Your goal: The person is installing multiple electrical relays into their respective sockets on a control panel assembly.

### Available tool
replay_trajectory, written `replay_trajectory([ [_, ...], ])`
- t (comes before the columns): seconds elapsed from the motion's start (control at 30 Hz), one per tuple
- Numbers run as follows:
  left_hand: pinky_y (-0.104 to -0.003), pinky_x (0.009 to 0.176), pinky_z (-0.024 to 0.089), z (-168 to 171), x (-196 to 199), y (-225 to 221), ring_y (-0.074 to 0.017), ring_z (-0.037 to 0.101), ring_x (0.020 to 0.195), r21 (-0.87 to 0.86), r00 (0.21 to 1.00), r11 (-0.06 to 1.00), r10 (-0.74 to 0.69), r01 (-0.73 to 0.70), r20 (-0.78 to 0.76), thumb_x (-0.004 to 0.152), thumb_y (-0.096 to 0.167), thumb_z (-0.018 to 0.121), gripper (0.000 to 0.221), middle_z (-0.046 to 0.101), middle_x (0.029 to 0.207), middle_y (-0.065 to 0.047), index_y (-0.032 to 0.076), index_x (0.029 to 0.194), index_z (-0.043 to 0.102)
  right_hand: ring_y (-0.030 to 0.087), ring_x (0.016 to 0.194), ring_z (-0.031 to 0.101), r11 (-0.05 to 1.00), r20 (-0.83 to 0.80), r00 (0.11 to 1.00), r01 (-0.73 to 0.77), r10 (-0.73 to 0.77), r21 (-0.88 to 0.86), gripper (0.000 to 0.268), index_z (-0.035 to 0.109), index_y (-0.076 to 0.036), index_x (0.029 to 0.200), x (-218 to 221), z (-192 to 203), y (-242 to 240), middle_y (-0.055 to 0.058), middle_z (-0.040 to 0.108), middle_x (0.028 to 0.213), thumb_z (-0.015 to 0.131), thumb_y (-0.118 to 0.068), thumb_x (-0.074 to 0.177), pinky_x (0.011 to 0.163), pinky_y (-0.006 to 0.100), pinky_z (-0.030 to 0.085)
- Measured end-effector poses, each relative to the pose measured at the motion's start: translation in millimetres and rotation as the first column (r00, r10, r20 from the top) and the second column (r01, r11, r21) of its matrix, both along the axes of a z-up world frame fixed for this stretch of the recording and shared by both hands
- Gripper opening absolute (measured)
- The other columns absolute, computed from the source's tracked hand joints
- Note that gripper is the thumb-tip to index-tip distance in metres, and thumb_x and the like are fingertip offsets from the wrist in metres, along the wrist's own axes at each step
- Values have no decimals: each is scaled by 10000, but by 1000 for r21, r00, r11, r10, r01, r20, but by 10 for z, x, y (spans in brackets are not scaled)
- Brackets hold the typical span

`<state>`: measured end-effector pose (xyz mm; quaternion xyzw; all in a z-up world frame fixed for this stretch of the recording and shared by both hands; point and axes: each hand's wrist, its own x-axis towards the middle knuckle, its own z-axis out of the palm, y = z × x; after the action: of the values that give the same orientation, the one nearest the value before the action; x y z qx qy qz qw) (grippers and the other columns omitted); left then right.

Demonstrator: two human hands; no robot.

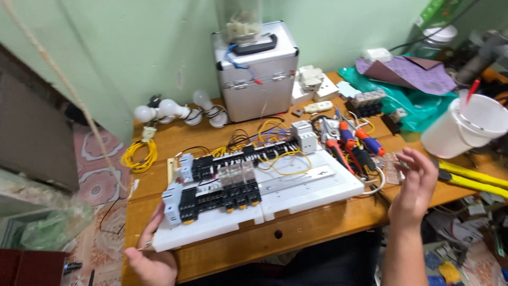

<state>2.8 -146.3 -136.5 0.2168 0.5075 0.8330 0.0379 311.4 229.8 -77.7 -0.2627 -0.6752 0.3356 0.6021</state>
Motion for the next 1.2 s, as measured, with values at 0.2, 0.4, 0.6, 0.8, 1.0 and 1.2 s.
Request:
replay_trajectory([
  [0.2, -523, 1221, 379, -187, -111, -107, -402, 467, 1515, -42, 999, 999, -8, 10, 41, 980, 812, 366, 917, 520, 1520, -321, -41, 1188, 634, 283, 1132, 619, 969, 554, 811, 62, -188, 238, 191, 729, -26, 1181, -59, 163, 1026, 135, 704, 1164, 574, -95, 1093, 954, 447, 489],
  [0.4, -502, 1234, 394, -111, -21, 8, -378, 535, 1439, 52, 999, 998, 39, -41, 38, 980, 795, 416, 874, 584, 1443, -288, -25, 1156, 663, 463, 1291, 459, 897, 844, 412, -123, -342, 424, 723, 545, -262, 1533, -742, -77, 2208, 231, 514, 1454, 748, -230, 840, 956, 617, 378],
  [0.6, -515, 1203, 398, 160, 53, -25, -388, 519, 1433, 4, 998, 999, -54, 54, 25, 976, 768, 405, 891, 575, 1464, -274, -48, 1236, 652, 279, 1375, 485, 892, 917, 166, -225, -362, 393, 188, 754, -322, 1040, -1048, -179, 2772, -76, 686, 1300, 709, -286, 862, 916, 472, 285],
  [0.8, -510, 1196, 412, 286, 72, 45, -362, 555, 1391, -67, 992, 998, -17, 9, -124, 1010, 781, 308, 903, 619, 1420, -228, -18, 1233, 666, 318, 1126, 628, 909, 708, 706, -308, 22, 279, 316, 731, 59, 1308, -745, 634, 2220, 201, 705, 1259, 802, -59, 1024, 917, 438, 501],
  [1.0, -484, 1167, 437, 340, 121, 106, -347, 573, 1367, -33, 999, 999, 27, -28, -44, 953, 806, 361, 958, 640, 1383, -241, -61, 1224, 664, 218, 1037, 670, 829, 521, 669, -537, 531, -156, 475, 595, 21, 1417, -971, 1555, 369, 164, 682, 1273, 626, 32, 943, 1009, 346, 550],
  [1.2, -484, 1176, 419, 359, 109, 45, -327, 534, 1404, -47, 997, 997, -61, 59, -47, 959, 793, 347, 926, 609, 1437, -216, -26, 1271, 643, 143, 1131, 716, 647, 747, 113, -593, 656, -479, 574, 566, -326, 1481, -1532, 1502, -564, -50, 746, 1333, 630, -335, 910, 922, 329, 561],
])
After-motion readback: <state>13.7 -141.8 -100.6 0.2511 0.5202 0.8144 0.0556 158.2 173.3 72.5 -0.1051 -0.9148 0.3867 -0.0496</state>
